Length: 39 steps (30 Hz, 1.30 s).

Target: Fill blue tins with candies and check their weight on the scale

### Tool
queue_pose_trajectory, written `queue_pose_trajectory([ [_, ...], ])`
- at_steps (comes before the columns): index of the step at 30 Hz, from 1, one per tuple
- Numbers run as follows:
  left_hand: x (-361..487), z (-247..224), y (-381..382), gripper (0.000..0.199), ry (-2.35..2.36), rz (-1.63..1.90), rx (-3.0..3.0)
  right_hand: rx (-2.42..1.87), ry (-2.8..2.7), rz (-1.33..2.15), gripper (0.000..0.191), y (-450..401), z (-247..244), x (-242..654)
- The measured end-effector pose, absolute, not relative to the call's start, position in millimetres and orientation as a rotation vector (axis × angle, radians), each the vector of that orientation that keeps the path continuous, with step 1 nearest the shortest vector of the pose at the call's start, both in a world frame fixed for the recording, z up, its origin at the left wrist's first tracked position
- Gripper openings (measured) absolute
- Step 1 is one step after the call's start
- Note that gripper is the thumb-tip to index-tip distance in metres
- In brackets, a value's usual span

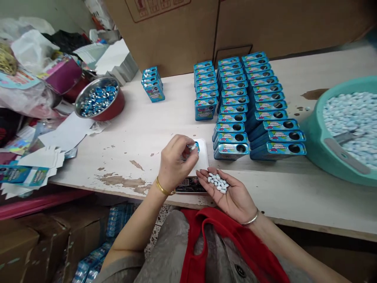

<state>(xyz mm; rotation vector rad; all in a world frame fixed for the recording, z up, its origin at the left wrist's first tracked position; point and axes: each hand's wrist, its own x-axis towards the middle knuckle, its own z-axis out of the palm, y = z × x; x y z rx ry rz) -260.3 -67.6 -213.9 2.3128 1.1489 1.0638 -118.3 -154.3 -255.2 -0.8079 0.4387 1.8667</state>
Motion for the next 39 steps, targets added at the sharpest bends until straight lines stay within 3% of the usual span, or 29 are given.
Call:
queue_pose_trajectory([
  [9, -261, -215, -88, 0.015, 1.038, 0.776, 2.508, -0.787, 0.446, 1.871, 0.03, -155, -257, -111],
  [13, -236, -238, -125, 0.026, 0.883, 0.375, 2.655, -0.82, 0.514, 1.829, 0.031, -165, -264, -100],
  [16, -221, -258, -143, 0.021, 0.849, 0.197, 2.682, -0.87, 0.533, 1.869, 0.03, -178, -269, -92],
  [39, -225, -280, -156, 0.025, 0.847, 0.431, 2.592, -0.887, 0.528, 1.831, 0.014, -194, -281, -91],
])
